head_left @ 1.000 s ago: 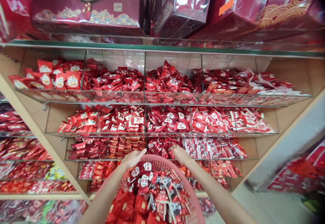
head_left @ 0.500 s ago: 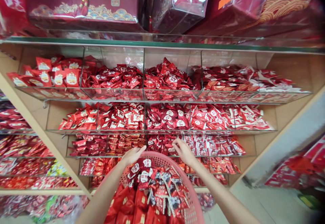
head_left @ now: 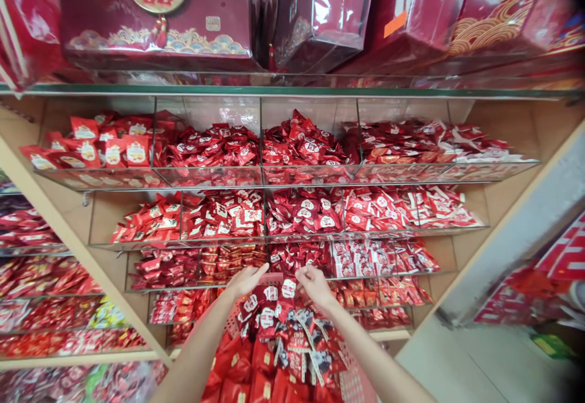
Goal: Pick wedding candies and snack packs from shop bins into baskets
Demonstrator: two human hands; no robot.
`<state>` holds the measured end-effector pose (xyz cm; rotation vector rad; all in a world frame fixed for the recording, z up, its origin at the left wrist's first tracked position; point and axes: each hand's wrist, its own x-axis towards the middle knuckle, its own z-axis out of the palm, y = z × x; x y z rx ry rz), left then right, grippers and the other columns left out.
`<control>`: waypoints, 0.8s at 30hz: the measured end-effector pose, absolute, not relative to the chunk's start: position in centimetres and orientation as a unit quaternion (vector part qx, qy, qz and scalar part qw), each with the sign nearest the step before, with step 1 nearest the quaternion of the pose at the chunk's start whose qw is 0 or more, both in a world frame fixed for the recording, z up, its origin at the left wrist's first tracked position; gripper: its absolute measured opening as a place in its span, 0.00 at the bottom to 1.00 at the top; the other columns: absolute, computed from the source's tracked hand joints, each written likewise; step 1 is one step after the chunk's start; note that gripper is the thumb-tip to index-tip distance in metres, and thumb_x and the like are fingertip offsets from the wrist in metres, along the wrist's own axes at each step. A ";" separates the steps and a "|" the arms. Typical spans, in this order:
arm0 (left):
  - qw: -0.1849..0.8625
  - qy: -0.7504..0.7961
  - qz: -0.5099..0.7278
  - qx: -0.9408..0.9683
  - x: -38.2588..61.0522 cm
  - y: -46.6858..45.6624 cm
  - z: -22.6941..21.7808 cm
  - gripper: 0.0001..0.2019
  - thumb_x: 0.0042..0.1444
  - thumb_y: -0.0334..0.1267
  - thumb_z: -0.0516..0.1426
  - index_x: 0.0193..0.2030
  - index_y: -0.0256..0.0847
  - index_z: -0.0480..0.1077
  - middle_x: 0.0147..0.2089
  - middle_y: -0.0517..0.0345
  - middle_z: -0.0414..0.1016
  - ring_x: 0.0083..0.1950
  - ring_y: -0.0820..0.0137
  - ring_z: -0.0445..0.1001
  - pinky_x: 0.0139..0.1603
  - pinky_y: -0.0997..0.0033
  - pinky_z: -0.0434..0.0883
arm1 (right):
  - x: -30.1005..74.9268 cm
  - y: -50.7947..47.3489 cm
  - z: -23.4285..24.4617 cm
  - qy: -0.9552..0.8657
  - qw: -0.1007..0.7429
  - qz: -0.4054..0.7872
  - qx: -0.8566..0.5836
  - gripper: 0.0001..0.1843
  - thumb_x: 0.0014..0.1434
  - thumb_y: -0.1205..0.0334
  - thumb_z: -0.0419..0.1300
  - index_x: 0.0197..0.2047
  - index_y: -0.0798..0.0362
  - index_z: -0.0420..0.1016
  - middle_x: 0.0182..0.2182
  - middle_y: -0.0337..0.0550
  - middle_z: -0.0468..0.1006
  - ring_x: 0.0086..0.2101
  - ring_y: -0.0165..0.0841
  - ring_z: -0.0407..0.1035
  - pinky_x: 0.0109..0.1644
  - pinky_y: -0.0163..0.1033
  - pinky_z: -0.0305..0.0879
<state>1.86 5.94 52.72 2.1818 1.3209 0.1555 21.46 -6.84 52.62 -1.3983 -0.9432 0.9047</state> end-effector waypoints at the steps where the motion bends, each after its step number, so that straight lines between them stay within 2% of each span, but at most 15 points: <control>1: 0.286 0.491 0.059 0.821 1.9 6.0 52.7 0.38 0.52 0.70 0.36 0.29 0.41 0.74 0.34 0.52 0.79 0.41 0.57 0.76 0.39 0.67 0.65 | 20.9 -6.7 52.5 -0.398 0.572 0.392 -0.600 0.17 0.47 0.46 0.61 0.26 0.51 0.65 0.16 0.33 0.69 0.20 0.30 0.66 0.25 0.36 0.63; 8: 0.280 0.462 0.064 0.839 1.6 6.1 52.6 0.37 0.53 0.70 0.36 0.32 0.43 0.75 0.36 0.53 0.80 0.42 0.56 0.76 0.37 0.68 0.65 | 17.2 -6.4 51.2 -0.373 0.542 0.426 -0.621 0.13 0.49 0.53 0.61 0.26 0.52 0.64 0.15 0.31 0.69 0.19 0.28 0.67 0.24 0.33 0.61; 14: 0.276 0.443 0.073 0.850 1.4 5.8 52.9 0.37 0.53 0.70 0.34 0.29 0.44 0.73 0.33 0.54 0.79 0.40 0.57 0.76 0.37 0.68 0.64 | 13.6 -6.2 49.9 -0.358 0.521 0.455 -0.627 0.12 0.48 0.54 0.60 0.25 0.52 0.62 0.14 0.30 0.68 0.18 0.29 0.68 0.22 0.33 0.62; 24: 0.280 0.445 0.068 0.848 1.5 6.2 52.7 0.37 0.53 0.69 0.35 0.30 0.44 0.74 0.37 0.53 0.80 0.42 0.56 0.76 0.39 0.67 0.65 | 11.6 -8.2 48.1 -0.333 0.565 0.449 -0.607 0.10 0.47 0.56 0.59 0.26 0.52 0.63 0.21 0.34 0.71 0.23 0.33 0.73 0.31 0.40 0.71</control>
